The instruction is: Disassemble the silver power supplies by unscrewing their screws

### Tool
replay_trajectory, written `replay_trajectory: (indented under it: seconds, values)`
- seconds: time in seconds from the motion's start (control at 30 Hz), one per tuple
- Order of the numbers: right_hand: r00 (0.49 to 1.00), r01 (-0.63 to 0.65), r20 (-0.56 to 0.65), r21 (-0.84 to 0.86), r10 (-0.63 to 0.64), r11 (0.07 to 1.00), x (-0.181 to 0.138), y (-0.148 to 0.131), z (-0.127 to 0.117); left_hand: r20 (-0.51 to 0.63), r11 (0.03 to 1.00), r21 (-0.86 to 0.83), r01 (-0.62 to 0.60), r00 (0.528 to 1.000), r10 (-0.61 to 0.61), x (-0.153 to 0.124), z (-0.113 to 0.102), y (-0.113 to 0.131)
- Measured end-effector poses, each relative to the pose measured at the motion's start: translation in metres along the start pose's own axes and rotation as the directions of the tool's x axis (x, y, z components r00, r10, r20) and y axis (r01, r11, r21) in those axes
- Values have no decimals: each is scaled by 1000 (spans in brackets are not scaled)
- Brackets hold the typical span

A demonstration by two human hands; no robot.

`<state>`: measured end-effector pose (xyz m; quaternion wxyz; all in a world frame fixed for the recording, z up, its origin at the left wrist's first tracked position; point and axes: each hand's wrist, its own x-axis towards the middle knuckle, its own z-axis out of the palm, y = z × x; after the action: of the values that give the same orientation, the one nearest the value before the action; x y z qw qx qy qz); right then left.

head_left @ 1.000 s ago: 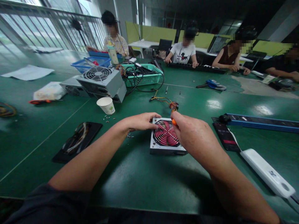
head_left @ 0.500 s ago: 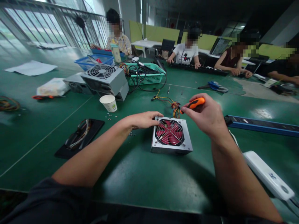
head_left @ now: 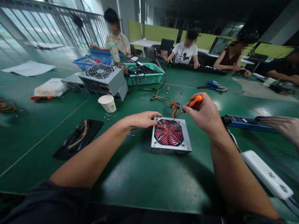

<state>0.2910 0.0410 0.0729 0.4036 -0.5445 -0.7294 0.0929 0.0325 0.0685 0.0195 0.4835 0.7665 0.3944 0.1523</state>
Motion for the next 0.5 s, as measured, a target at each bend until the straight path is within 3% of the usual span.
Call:
replay_trajectory:
  seconds: [0.1, 0.27, 0.5]
  values:
    - [1000, -4, -3, 2, 4, 1000, 1, 4, -1, -14, 1000, -3, 4, 1000, -4, 1, 0, -2]
    - [995, -3, 99, 33, 0, 999, 2, 10, 5, -37, 1000, 17, 13, 999, -12, 2, 1, -2]
    - [979, 71, 196, -91, -52, 993, -8, -8, 9, -22, 999, -33, 9, 1000, -10, 1, 0, 0]
